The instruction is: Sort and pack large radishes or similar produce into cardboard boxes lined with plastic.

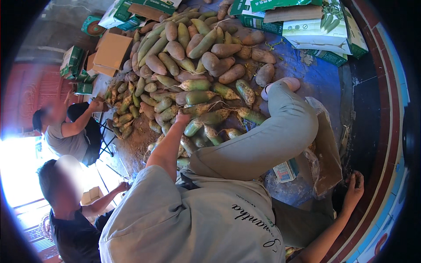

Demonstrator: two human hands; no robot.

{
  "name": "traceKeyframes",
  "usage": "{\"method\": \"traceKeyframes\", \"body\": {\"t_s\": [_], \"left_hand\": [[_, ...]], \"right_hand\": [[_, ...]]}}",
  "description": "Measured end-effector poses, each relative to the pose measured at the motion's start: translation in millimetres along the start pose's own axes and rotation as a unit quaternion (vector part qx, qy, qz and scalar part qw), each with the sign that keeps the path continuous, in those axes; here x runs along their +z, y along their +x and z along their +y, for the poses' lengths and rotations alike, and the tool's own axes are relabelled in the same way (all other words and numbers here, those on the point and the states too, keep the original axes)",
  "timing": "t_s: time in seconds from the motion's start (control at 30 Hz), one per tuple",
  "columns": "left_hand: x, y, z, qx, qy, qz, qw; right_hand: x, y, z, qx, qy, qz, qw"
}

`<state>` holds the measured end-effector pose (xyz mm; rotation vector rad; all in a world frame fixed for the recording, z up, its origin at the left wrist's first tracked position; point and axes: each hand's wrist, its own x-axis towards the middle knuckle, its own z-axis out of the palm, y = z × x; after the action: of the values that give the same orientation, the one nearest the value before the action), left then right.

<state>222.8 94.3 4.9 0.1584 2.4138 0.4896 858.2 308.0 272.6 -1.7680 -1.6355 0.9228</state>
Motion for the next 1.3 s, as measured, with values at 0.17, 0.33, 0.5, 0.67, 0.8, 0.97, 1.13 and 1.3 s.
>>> {"method": "traceKeyframes", "body": {"t_s": [0.17,0.33,0.5,0.67,0.8,0.97,1.13,1.3], "left_hand": [[16.8,1.2,17.7,0.021,-0.069,0.000,0.997],[-18.8,-58.5,98.8,0.027,-0.503,-0.167,0.848],[-61.2,-42.8,128.0,0.087,-0.333,-0.075,0.936],[-58.7,19.9,74.9,0.011,-0.113,-0.022,0.993],[-19.0,19.4,70.3,-0.084,-0.247,-0.132,0.956],[-52.4,-20.6,122.3,-0.098,-0.357,-0.253,0.894],[-131.5,-35.2,128.4,0.125,-0.344,-0.309,0.878],[-167.9,-23.2,89.5,0.084,-0.238,-0.075,0.965]], "right_hand": [[6.6,3.4,2.1,0.003,0.002,-0.003,1.000],[4.5,1.0,0.9,0.006,-0.004,-0.013,1.000],[8.6,3.6,0.7,0.010,0.014,-0.010,1.000],[7.6,2.8,3.0,0.009,-0.018,0.006,1.000],[11.4,3.5,6.7,0.014,-0.035,0.007,0.999],[16.0,7.2,6.2,0.028,-0.046,-0.004,0.999],[14.4,10.4,12.2,0.019,-0.043,-0.008,0.999],[15.0,13.3,14.2,0.025,-0.072,0.021,0.997]]}}
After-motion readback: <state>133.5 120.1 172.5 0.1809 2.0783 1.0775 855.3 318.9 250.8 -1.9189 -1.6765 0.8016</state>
